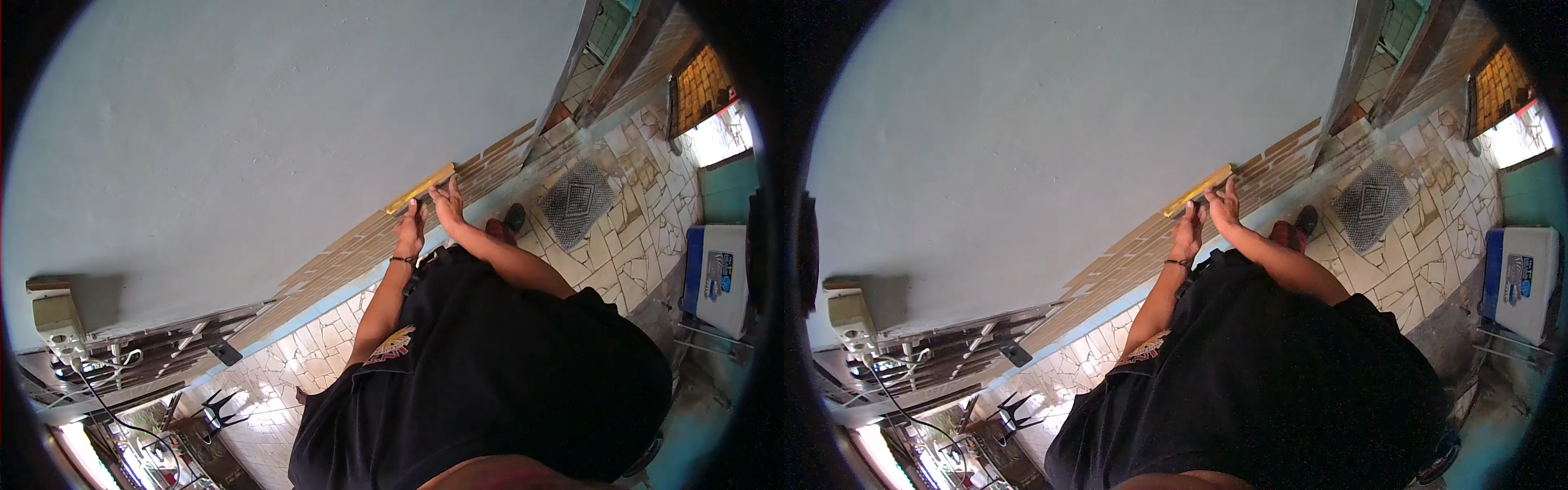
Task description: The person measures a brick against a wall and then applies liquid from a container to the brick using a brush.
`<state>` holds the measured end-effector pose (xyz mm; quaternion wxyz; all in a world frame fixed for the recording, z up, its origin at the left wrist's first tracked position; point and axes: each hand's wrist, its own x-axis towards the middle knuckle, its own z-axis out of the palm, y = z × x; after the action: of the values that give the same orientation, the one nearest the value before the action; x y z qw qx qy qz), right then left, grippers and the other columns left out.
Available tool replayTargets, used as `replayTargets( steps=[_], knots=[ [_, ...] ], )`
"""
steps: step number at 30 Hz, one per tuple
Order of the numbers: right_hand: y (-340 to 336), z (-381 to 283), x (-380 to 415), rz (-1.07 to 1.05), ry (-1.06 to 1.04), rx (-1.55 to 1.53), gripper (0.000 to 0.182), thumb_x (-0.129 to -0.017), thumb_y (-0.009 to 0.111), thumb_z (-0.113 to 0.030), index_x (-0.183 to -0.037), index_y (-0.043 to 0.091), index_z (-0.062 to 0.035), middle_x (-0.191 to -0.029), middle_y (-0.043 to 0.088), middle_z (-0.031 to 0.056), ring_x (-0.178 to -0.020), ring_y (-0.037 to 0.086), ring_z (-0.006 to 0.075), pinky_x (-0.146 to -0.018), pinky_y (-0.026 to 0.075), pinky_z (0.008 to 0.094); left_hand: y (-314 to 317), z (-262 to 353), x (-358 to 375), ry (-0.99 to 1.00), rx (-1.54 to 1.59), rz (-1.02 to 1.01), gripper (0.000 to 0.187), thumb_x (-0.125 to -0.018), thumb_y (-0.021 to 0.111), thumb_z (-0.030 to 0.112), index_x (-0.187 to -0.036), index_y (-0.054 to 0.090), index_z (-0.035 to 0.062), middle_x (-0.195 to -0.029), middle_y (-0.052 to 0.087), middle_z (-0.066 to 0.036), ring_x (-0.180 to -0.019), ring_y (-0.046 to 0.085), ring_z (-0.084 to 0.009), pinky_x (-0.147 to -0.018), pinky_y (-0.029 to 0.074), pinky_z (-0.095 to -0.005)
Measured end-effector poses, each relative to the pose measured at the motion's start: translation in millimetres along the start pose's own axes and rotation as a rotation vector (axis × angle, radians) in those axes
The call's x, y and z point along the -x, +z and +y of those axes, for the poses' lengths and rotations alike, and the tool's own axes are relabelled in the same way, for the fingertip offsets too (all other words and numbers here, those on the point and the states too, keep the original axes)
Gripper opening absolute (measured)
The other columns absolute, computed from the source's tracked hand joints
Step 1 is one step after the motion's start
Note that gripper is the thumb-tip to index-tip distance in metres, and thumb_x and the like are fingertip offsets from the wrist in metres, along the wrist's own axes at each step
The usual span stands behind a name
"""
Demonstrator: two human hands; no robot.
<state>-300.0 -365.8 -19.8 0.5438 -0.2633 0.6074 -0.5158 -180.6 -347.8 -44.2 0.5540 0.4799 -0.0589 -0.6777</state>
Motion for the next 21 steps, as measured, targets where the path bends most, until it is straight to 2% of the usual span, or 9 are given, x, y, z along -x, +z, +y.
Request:
replayTargets(
  steps=[2, 5, 8, 11, 14, 17, 18, 21],
  knots=[
    [-0.6, -17.0, 7.3, -0.029, 0.045, 0.038, 0.094, -0.087, 0.067, -0.030, -0.151, 0.007, 0.0012, -0.145, 0.035, 0.0256, -0.123, 0.050, 0.0326, -0.099, 0.045, 0.0364, 1.4, -0.7, -0.9, -0.008, 0.004, -0.002, 0.030, -0.086, 0.073, 0.020, -0.102, 0.061, -0.0019, -0.104, 0.064, -0.008, -0.096, 0.064, -0.0201, -0.088, 0.056, -0.0333],
    [-5.0, -18.3, 6.0, -0.050, -0.039, 0.152, 0.096, -0.087, 0.067, -0.030, -0.152, 0.002, -0.0008, -0.141, 0.042, 0.0252, -0.122, 0.052, 0.0310, -0.099, 0.045, 0.0366, 4.7, 0.4, 1.5, -0.006, 0.014, -0.003, 0.030, -0.086, 0.073, 0.020, -0.104, 0.061, -0.0020, -0.106, 0.063, -0.008, -0.097, 0.064, -0.0209, -0.088, 0.056, -0.0330],
    [-13.4, -4.6, -2.6, -0.095, 0.002, 0.117, 0.091, -0.091, 0.064, -0.026, -0.153, 0.001, -0.0042, -0.121, 0.060, 0.0202, -0.109, 0.057, 0.0246, -0.091, 0.046, 0.0321, 1.8, -4.5, -0.8, 0.009, 0.038, -0.018, 0.030, -0.086, 0.074, 0.020, -0.103, 0.062, -0.0016, -0.108, 0.063, -0.008, -0.100, 0.064, -0.0224, -0.089, 0.055, -0.0339],
    [-14.0, 4.8, -8.6, -0.131, 0.014, 0.136, 0.090, -0.092, 0.063, -0.028, -0.153, 0.000, -0.0067, -0.120, 0.061, 0.0192, -0.104, 0.058, 0.0214, -0.089, 0.047, 0.0318, 1.4, -8.2, -3.9, 0.017, 0.040, 0.011, 0.032, -0.086, 0.074, 0.019, -0.104, 0.058, -0.0019, -0.108, 0.063, -0.009, -0.099, 0.064, -0.0236, -0.090, 0.054, -0.0349],
    [-17.2, -1.2, -3.8, -0.122, 0.048, 0.160, 0.087, -0.091, 0.066, -0.021, -0.153, 0.007, -0.0086, -0.124, 0.059, 0.0185, -0.102, 0.057, 0.0184, -0.088, 0.048, 0.0312, 6.8, -11.5, 0.1, 0.051, 0.060, 0.032, 0.034, -0.083, 0.076, 0.014, -0.101, 0.052, -0.0025, -0.107, 0.064, -0.011, -0.096, 0.065, -0.0228, -0.088, 0.055, -0.0341],
    [-12.7, 3.3, -6.7, 0.037, -0.085, -0.036, 0.082, -0.088, 0.069, -0.013, -0.151, 0.017, -0.0105, -0.129, 0.055, 0.0183, -0.103, 0.058, 0.0185, -0.088, 0.048, 0.0314, 18.8, -14.2, 5.5, 0.098, -0.034, 0.074, 0.037, -0.080, 0.078, 0.008, -0.098, 0.048, -0.0018, -0.102, 0.065, -0.014, -0.091, 0.065, -0.0205, -0.083, 0.056, -0.0329],
    [-12.2, 6.0, -9.7, 0.041, -0.058, -0.052, 0.081, -0.086, 0.071, -0.013, -0.149, 0.020, -0.0072, -0.129, 0.055, 0.0193, -0.105, 0.058, 0.0205, -0.089, 0.048, 0.0322, 28.0, -15.3, 9.8, 0.121, -0.053, 0.184, 0.040, -0.077, 0.080, 0.005, -0.098, 0.047, -0.0027, -0.098, 0.066, -0.014, -0.086, 0.065, -0.0184, -0.078, 0.057, -0.0315],
    [-16.2, 13.8, -15.8, 0.055, 0.029, -0.105, 0.077, -0.083, 0.075, -0.010, -0.142, 0.027, 0.0025, -0.128, 0.054, 0.0224, -0.111, 0.058, 0.0264, -0.092, 0.049, 0.0347, 19.0, -20.2, -4.4, 0.123, 0.002, 0.121, 0.071, -0.074, 0.081, -0.001, -0.118, 0.025, -0.0025, -0.101, 0.061, -0.015, -0.091, 0.065, -0.0244, -0.079, 0.058, -0.0380]
  ],
)
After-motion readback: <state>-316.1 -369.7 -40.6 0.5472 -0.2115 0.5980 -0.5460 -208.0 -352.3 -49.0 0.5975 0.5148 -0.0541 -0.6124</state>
